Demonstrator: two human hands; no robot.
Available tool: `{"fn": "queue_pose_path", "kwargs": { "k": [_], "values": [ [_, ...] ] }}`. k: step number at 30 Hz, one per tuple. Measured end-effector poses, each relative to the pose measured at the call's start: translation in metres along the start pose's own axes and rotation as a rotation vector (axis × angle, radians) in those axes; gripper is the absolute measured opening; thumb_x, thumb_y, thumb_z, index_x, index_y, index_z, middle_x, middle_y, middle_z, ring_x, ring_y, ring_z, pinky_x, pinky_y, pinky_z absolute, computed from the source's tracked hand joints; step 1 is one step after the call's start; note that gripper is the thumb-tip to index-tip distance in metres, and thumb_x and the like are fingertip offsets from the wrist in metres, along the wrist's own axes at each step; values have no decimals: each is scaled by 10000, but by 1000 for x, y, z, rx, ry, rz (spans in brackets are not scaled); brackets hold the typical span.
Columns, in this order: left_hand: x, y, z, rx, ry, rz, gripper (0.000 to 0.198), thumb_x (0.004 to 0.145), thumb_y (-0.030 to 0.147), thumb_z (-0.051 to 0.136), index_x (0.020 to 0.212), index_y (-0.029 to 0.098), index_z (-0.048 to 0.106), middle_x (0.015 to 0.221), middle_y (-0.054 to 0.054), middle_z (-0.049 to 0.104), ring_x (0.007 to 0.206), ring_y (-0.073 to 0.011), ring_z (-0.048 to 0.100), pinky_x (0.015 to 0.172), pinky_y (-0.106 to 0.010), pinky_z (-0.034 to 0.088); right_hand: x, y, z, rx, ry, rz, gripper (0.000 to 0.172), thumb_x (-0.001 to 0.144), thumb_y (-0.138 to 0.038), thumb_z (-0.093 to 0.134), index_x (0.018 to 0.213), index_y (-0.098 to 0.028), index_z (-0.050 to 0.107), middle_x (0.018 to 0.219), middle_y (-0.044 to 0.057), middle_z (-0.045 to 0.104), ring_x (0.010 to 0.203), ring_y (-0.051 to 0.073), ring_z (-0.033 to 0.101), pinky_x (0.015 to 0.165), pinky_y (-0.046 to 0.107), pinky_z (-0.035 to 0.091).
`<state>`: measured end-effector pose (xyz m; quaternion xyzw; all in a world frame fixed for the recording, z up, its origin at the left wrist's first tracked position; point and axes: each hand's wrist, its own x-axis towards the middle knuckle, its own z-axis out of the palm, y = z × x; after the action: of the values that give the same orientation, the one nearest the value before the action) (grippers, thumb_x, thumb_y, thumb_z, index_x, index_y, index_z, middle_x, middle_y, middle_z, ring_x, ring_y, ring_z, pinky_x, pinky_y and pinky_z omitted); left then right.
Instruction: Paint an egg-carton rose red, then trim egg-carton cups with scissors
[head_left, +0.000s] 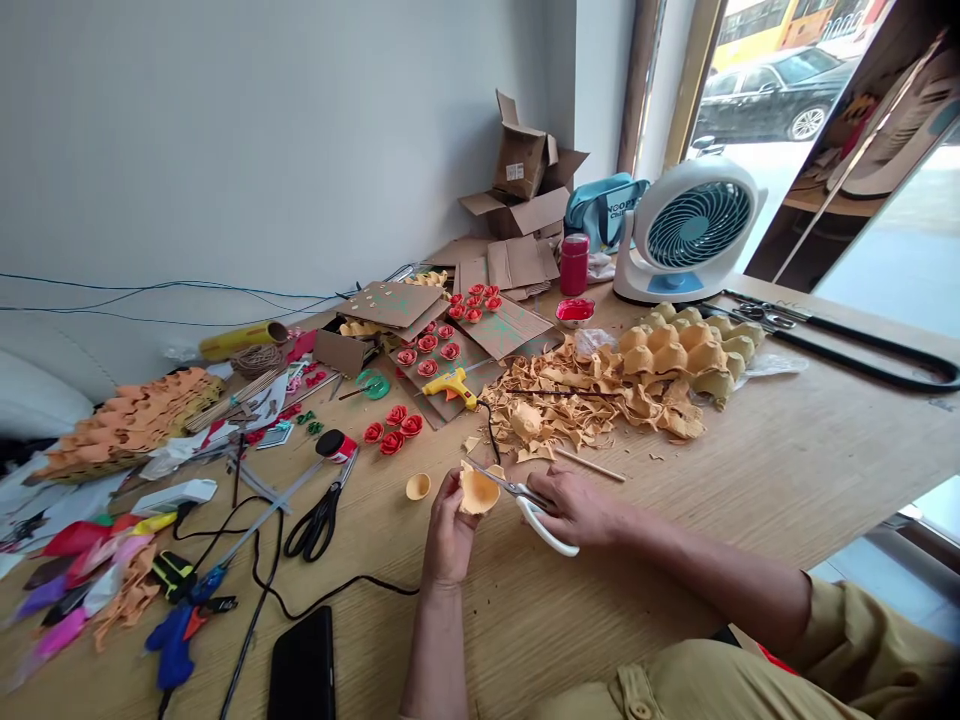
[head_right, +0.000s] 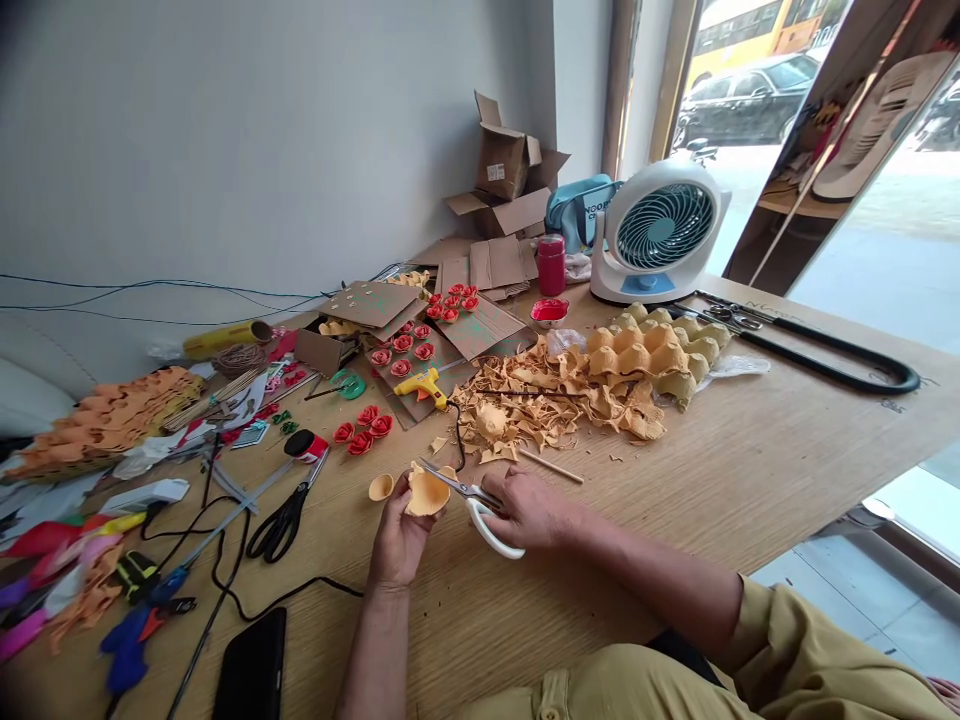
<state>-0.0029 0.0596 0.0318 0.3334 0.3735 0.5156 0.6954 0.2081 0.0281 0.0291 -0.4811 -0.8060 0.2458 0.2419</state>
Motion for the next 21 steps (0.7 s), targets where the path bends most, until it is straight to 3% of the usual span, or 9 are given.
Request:
{"fn": "queue_pose_path", "kwargs": {
  "k": [3, 6, 8, 11, 15, 21],
  "values": [
    [0, -2, 1, -15, -26, 7, 311, 787, 435, 741, 978, 207, 652, 943, -26, 679, 725, -131, 593, 556, -226, 451, 0, 3, 3, 8, 13, 40, 298, 971, -448, 467, 787, -214, 483, 658, -12, 491, 604, 140, 407, 615, 282, 311],
    [-2, -3, 3, 5, -85, 39, 454, 760, 510, 785, 1071, 214, 636, 1008, -42, 661, 804, -150, 609, 601, -238, 477, 0, 4, 5, 25, 22, 76, 283, 967, -435, 470, 796, -209, 486, 683, -10, 506, 596, 129, 409, 585, 270, 292],
    [-4, -4, 5, 87, -139, 78, 509, 721, 446, 844, 1112, 213, 617, 1027, -49, 656, 870, -161, 618, 646, -234, 488, -1, 5, 6, 39, 23, 90, 277, 965, -424, 468, 794, -208, 479, 694, -10, 513, 598, 124, 414, 579, 265, 290],
    [-5, -4, 8, 196, -131, 139, 448, 759, 357, 831, 1114, 213, 599, 1010, -45, 664, 920, -173, 640, 692, -232, 499, -1, 7, 6, 57, 27, 105, 289, 959, -424, 470, 763, -213, 456, 663, -20, 485, 583, 122, 402, 568, 265, 287],
    [-5, -2, 9, 202, -125, 155, 429, 762, 406, 821, 1073, 194, 616, 971, -52, 679, 923, -200, 667, 720, -259, 506, -1, 8, 6, 93, 34, 109, 314, 957, -441, 469, 739, -216, 438, 653, -23, 474, 575, 122, 399, 558, 267, 292],
    [-5, -4, 7, 135, -106, 120, 527, 725, 477, 841, 1105, 187, 619, 957, -55, 685, 795, -159, 648, 693, -262, 472, 1, 9, 3, 195, 33, 99, 351, 982, -480, 444, 760, -210, 462, 682, -15, 522, 603, 125, 442, 544, 258, 342]
  ]
}}
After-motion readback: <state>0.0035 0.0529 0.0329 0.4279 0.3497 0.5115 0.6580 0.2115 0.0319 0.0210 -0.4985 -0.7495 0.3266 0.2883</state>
